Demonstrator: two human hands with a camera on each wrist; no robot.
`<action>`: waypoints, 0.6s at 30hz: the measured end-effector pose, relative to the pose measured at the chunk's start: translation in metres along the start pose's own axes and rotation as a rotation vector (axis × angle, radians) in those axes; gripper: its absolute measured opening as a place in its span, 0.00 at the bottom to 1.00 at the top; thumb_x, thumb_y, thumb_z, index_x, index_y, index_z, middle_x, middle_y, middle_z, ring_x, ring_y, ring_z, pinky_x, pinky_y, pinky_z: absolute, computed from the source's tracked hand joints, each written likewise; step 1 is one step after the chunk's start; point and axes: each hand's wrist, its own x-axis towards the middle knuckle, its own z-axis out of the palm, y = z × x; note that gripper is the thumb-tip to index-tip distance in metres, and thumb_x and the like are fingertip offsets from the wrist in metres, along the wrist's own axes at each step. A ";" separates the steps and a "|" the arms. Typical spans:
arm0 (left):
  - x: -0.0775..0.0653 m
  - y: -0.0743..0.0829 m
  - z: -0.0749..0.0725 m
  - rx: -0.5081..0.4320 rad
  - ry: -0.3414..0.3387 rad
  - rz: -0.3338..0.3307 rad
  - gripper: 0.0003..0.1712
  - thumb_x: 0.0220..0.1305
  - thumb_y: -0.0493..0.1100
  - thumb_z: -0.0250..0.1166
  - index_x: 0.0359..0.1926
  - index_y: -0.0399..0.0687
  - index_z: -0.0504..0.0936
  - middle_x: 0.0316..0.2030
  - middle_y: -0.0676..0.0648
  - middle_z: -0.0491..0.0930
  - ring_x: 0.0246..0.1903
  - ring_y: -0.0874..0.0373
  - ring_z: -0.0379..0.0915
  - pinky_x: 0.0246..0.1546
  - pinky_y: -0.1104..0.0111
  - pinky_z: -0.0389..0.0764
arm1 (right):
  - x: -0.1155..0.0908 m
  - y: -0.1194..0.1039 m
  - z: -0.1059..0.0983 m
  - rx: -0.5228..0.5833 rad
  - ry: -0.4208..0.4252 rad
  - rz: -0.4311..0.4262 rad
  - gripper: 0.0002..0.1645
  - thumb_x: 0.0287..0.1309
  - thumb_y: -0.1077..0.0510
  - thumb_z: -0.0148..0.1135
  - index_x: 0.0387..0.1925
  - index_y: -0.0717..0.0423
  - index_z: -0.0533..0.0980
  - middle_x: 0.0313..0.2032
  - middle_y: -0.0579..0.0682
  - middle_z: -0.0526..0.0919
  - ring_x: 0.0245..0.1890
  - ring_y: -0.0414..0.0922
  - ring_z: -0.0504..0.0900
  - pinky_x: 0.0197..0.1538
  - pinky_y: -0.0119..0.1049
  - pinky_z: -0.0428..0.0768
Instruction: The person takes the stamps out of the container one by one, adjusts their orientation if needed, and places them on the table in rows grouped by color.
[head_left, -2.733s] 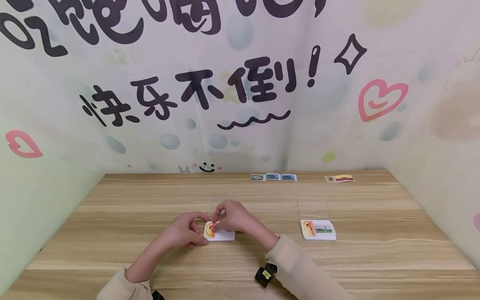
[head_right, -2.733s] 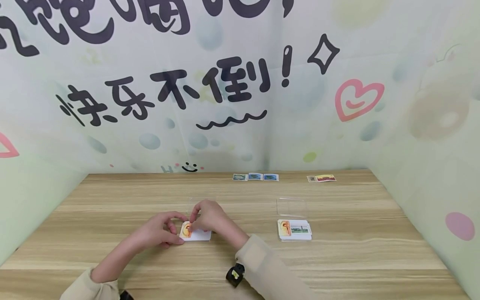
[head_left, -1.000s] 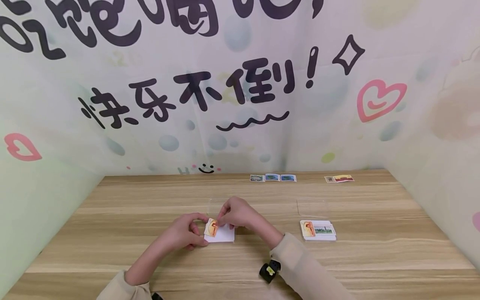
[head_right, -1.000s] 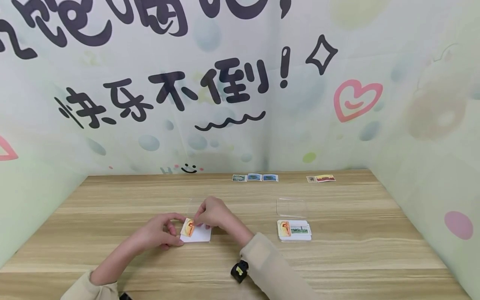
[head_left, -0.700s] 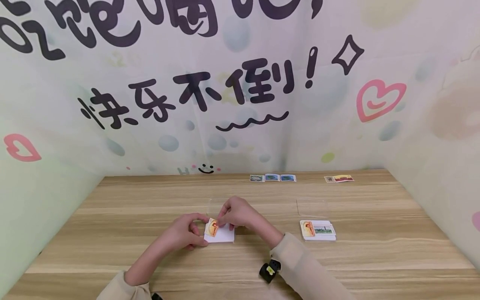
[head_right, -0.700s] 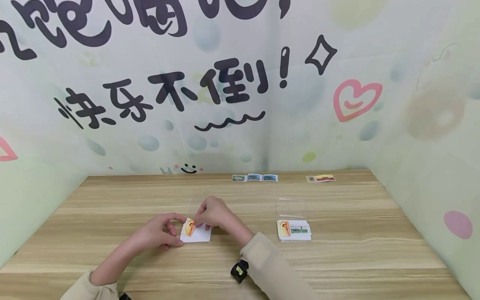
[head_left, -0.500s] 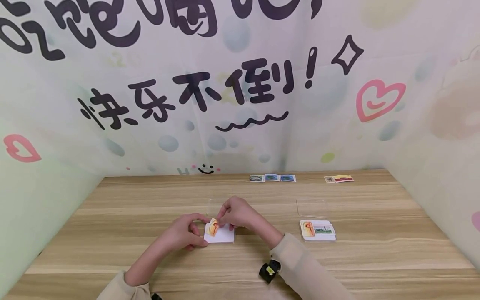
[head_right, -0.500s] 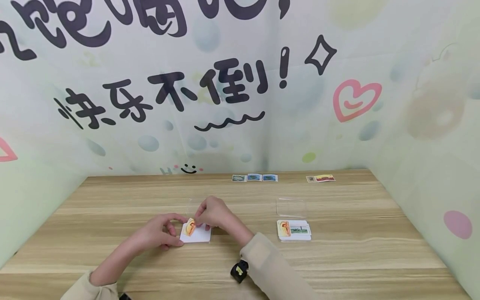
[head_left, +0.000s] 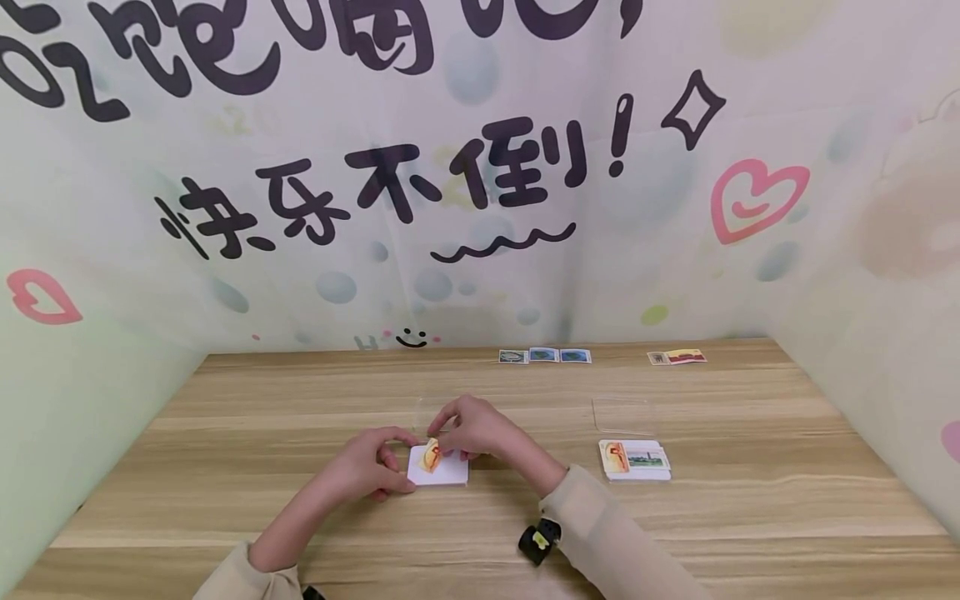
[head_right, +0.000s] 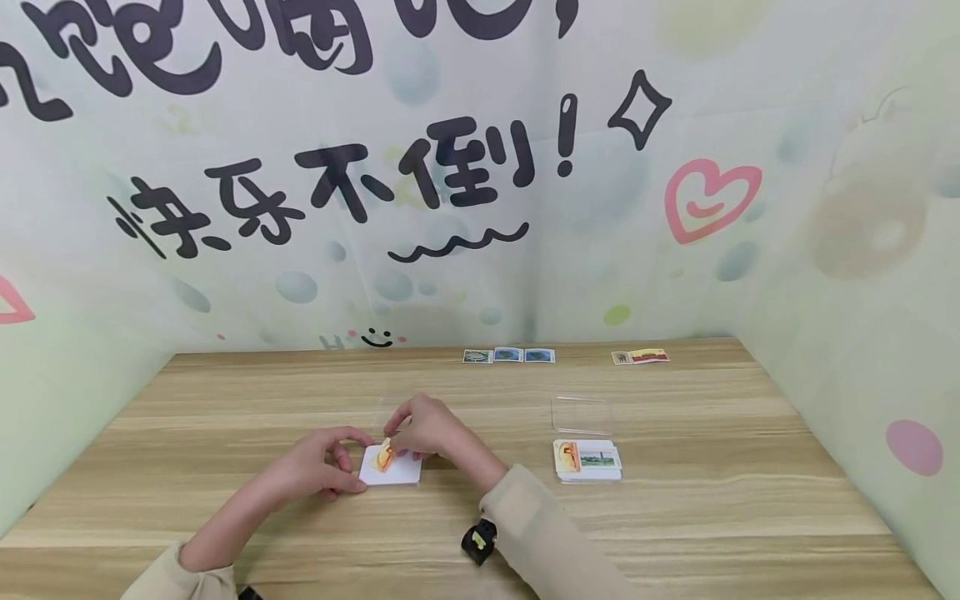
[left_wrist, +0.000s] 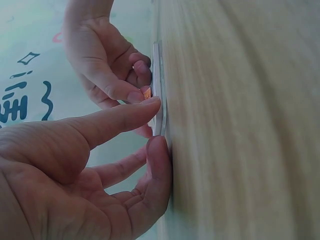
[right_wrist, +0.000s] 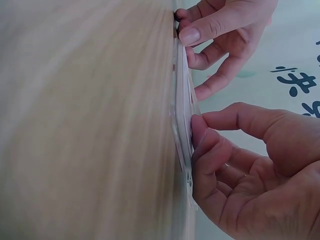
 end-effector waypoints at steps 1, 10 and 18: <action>0.000 0.000 0.000 0.001 0.000 0.003 0.31 0.54 0.30 0.80 0.59 0.35 0.81 0.27 0.47 0.73 0.20 0.58 0.68 0.22 0.67 0.80 | 0.000 0.000 0.000 -0.004 -0.003 -0.001 0.09 0.61 0.68 0.71 0.43 0.59 0.87 0.24 0.48 0.76 0.17 0.39 0.69 0.20 0.26 0.68; 0.000 0.001 0.000 0.000 -0.001 -0.005 0.30 0.55 0.30 0.79 0.59 0.34 0.81 0.27 0.47 0.73 0.21 0.58 0.68 0.23 0.66 0.80 | 0.000 -0.001 -0.001 -0.021 -0.017 0.003 0.07 0.62 0.68 0.70 0.42 0.60 0.87 0.28 0.49 0.76 0.18 0.39 0.69 0.21 0.26 0.69; -0.001 0.002 0.000 -0.001 -0.001 -0.002 0.31 0.54 0.30 0.79 0.59 0.33 0.81 0.27 0.48 0.73 0.20 0.58 0.68 0.23 0.66 0.80 | -0.001 -0.001 -0.002 -0.018 -0.020 -0.008 0.05 0.63 0.67 0.70 0.40 0.59 0.86 0.27 0.49 0.74 0.18 0.40 0.69 0.20 0.26 0.69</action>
